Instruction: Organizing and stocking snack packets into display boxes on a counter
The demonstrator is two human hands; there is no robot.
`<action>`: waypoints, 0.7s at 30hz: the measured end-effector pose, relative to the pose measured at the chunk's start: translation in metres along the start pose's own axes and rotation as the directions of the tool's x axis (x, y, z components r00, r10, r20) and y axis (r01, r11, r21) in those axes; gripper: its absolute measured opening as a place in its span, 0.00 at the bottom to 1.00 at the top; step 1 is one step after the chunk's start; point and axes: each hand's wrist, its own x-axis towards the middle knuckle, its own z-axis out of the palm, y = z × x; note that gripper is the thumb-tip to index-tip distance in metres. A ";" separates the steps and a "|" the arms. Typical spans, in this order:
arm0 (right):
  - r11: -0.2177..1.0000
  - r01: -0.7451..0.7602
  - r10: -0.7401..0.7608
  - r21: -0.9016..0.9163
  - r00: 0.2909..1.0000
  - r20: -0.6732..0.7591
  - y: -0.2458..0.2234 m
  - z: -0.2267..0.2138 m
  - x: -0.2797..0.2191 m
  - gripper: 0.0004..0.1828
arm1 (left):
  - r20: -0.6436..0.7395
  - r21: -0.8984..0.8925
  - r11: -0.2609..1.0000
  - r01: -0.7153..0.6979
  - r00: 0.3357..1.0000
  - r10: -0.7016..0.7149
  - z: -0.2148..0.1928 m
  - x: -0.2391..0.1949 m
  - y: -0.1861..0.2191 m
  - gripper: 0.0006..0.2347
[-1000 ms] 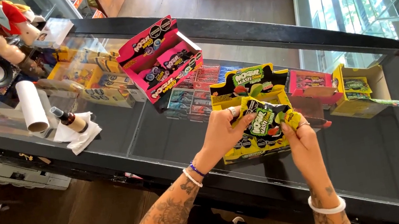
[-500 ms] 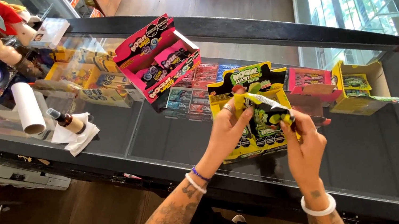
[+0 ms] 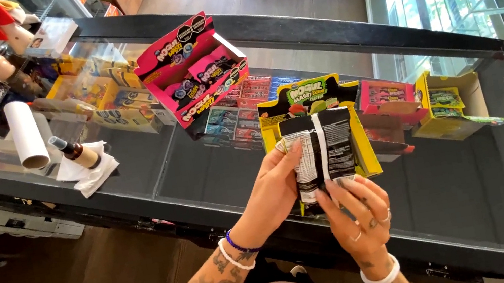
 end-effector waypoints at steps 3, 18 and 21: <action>1.000 0.004 -0.003 -0.031 0.999 0.039 -0.001 -0.001 -0.017 0.14 | -0.030 0.060 0.998 -0.018 0.999 0.020 0.005 -0.003 0.003 0.14; 0.983 -0.117 0.126 0.144 0.991 -0.053 -0.007 0.009 -0.038 0.08 | -0.224 -0.206 0.978 -0.043 0.975 -0.004 0.009 0.008 0.009 0.06; 0.991 -0.116 0.118 0.061 0.992 -0.042 -0.014 0.016 -0.037 0.11 | -0.163 -0.177 0.984 0.022 0.985 -0.051 0.010 0.007 0.013 0.07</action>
